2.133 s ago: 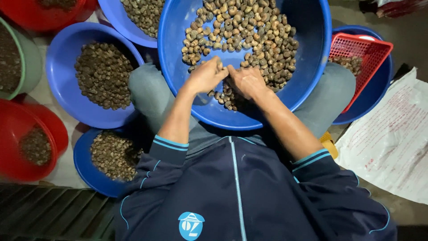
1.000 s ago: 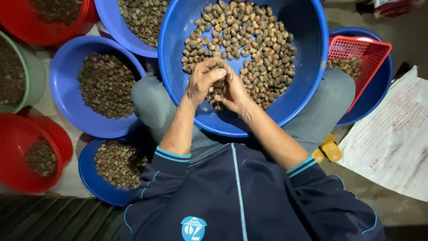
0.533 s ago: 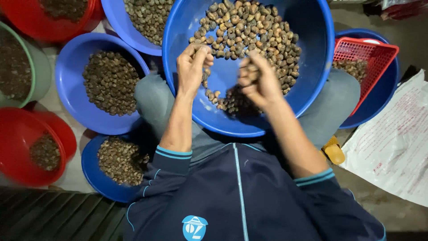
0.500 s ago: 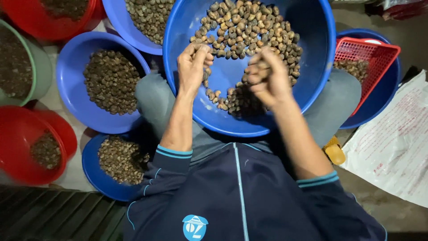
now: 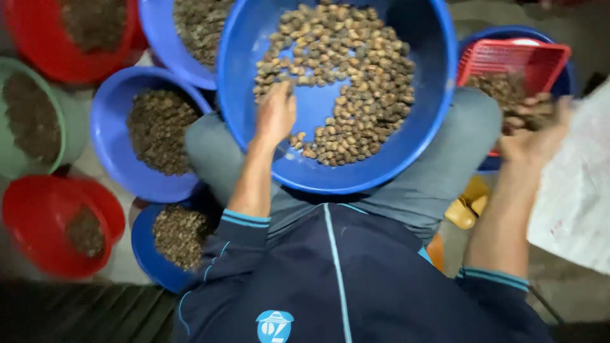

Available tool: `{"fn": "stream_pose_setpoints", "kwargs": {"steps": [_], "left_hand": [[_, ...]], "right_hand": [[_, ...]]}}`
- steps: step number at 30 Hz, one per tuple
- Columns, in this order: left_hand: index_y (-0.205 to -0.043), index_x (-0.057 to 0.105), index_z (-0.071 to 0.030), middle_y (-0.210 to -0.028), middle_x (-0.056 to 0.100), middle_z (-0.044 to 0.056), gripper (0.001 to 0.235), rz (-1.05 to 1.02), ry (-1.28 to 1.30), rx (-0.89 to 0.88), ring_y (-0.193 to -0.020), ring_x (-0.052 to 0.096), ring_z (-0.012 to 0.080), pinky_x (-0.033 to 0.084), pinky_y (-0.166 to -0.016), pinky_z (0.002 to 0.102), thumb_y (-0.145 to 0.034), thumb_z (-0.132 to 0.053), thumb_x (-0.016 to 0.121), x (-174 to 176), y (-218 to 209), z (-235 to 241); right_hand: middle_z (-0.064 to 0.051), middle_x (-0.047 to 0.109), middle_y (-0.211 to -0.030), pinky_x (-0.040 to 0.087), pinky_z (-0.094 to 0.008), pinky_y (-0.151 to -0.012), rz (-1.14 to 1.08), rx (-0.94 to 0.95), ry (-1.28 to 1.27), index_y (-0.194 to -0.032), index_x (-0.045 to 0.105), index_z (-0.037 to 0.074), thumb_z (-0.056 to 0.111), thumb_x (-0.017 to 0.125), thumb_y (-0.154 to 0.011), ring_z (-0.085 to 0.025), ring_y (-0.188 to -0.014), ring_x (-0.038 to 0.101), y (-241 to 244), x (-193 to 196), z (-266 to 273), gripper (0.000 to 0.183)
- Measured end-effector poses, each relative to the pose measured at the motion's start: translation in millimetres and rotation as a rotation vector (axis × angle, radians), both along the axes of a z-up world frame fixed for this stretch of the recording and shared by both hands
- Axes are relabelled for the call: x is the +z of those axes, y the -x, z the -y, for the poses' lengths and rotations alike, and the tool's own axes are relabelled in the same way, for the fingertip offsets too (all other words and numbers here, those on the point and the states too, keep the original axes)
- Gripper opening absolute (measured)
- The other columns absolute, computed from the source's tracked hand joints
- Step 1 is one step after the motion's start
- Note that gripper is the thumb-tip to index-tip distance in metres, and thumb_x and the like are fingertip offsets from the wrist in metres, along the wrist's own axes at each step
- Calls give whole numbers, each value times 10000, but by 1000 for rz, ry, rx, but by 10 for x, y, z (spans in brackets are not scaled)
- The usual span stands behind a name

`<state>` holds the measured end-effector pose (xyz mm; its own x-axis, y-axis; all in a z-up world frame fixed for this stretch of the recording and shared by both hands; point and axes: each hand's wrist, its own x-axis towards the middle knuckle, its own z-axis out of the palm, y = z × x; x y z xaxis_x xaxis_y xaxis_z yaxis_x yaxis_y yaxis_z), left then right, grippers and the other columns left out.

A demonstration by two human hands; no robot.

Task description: The person sits on the floor and sorts brown nuts by hand in a large blue basin. They repeatedly scoop and sift the nuts, occasionally picking out individual pieces and placing them into a red basket to the right.

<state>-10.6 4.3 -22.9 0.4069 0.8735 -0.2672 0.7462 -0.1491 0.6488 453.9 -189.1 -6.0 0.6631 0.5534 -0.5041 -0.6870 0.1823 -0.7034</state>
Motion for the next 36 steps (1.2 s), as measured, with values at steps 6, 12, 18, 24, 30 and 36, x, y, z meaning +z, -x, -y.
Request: {"fn": "stream_pose_setpoints", "kwargs": {"steps": [6,12,18,24,30,36], "left_hand": [[-1213,649,23,-1098,680,235,304,92,-320,-30,-912,666,432,540,-803,474,-927,-79,656,-76,-69,55],[-1229,685,6,-1153,709,179,294,-18,-213,-20,-971,686,383,541,-819,453,-960,-108,649,186,-120,43],[-1160,702,-3,-1026,703,222,233,1,-268,-16,-974,697,452,559,-846,548,-945,-93,713,-140,35,26],[-1121,718,-138,-1007,737,91,209,-25,-226,-48,-958,733,346,579,-836,503,-919,-190,729,157,100,0],[-1103,720,-118,-954,747,135,206,-240,-14,-239,-924,731,424,568,-798,597,-908,-186,727,-10,229,-27],[-986,744,-165,-920,751,167,216,-384,161,-364,-966,730,440,572,-823,607,-821,-299,786,-448,192,124]], "right_hand": [[-104,713,-769,525,-327,-832,-204,-133,73,-823,683,81,273,646,-889,-221,-701,648,-562,-1424,816,206],[-311,414,-1495,511,-593,-1067,-265,-125,30,-1536,372,-33,432,602,-885,-459,-1348,488,-380,-787,535,833],[-95,524,-1314,664,-616,-884,333,133,459,-1349,513,304,543,827,-1006,-375,-1137,688,-637,-1180,485,523],[-229,716,-1004,631,-350,-717,1234,179,246,-1250,709,27,184,728,-1150,-274,-792,732,181,191,-366,187],[-301,630,-1142,508,-541,-919,1557,448,-48,-1259,629,-98,8,528,-1169,-454,-1044,633,1411,975,-825,171],[-158,760,-998,596,-469,-788,1710,1081,-33,-1129,740,59,121,762,-968,-348,-932,734,2281,571,-953,174]]}}
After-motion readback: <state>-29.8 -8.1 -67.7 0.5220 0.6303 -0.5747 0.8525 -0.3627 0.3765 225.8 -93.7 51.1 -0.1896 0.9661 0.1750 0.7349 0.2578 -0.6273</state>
